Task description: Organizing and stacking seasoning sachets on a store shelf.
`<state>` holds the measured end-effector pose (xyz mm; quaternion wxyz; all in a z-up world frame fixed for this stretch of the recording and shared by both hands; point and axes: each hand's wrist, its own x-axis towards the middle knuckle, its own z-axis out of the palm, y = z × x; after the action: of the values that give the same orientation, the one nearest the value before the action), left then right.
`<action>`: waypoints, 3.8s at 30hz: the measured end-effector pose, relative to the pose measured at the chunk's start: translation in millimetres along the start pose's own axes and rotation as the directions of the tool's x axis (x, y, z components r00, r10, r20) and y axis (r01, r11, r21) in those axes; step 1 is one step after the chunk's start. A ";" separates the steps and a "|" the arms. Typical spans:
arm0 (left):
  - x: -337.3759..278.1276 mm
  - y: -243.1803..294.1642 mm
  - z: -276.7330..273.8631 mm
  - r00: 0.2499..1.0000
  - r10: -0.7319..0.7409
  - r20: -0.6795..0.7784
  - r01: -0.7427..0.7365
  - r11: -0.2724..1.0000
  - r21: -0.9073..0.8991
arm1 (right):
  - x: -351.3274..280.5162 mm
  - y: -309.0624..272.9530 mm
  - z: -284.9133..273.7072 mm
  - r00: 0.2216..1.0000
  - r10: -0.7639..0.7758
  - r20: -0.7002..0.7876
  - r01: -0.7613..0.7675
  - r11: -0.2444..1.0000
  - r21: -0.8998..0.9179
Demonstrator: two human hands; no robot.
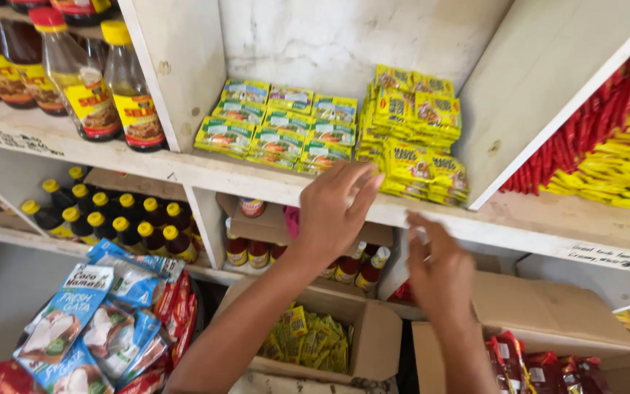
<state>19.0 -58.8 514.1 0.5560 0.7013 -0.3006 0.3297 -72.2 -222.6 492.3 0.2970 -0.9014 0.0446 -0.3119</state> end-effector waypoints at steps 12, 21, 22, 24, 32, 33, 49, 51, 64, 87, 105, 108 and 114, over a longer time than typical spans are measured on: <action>-305.2 -220.1 0.6 0.566 -0.744 0.354 0.532 0.658 0.533 | -220.5 183.6 254.2 0.695 0.389 0.605 -0.368 0.915 -0.166; -386.9 -324.7 -3.5 0.366 -0.860 0.356 0.470 0.501 0.727 | -239.2 184.4 278.1 0.597 0.442 0.669 -0.219 0.893 -0.394; -402.7 -341.9 -1.7 0.353 -0.866 0.355 0.470 0.492 0.733 | -239.6 180.6 278.0 0.586 0.446 0.677 -0.224 0.892 -0.394; -429.1 -379.7 6.2 0.292 -0.864 0.410 0.341 0.495 0.799 | -233.9 174.8 278.2 0.542 0.513 0.666 -0.192 0.847 -0.496; -448.9 -390.7 54.7 0.248 -0.799 0.549 0.147 0.591 0.793 | -235.9 174.2 281.9 0.603 0.496 0.625 -0.157 0.842 -0.516; -454.3 -396.8 67.4 0.234 -0.775 0.587 0.074 0.617 0.784 | -235.0 175.4 282.3 0.601 0.504 0.620 -0.161 0.836 -0.524; -417.1 -352.9 79.0 0.049 -0.501 0.864 -0.588 0.685 0.430 | -227.2 170.7 270.5 0.613 0.508 0.605 -0.246 0.851 -0.464; -411.9 -349.2 67.5 0.099 -0.554 0.827 -0.448 0.717 0.534 | -228.1 170.7 267.9 0.563 0.526 0.637 -0.262 0.845 -0.467; -347.4 -251.6 -27.3 0.418 -0.662 0.622 0.863 0.504 -0.044 | -248.8 233.8 292.2 0.560 0.542 0.626 -0.821 0.467 0.330; -307.0 -183.2 -0.2 0.476 -0.753 0.455 0.878 0.375 -0.298 | -185.3 189.0 221.2 0.724 0.434 0.536 -0.687 0.522 0.506; 50.8 -80.6 81.7 0.894 -0.383 0.233 0.443 0.835 -0.326 | 115.2 66.8 9.1 0.989 0.052 -0.136 -0.001 0.938 0.348; 72.8 -84.1 95.1 0.860 -0.459 0.223 0.497 0.852 -0.162 | 141.7 78.7 9.5 0.988 0.112 -0.109 -0.092 0.980 0.178; 77.2 -98.0 112.3 0.804 -0.565 0.186 0.561 0.824 0.082 | 151.9 91.7 20.0 0.985 0.157 -0.074 -0.167 0.974 -0.153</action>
<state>157.1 -153.2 500.1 0.5871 0.7949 -0.1301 0.0806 70.9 -328.0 509.5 0.2473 -0.9055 0.1515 -0.3097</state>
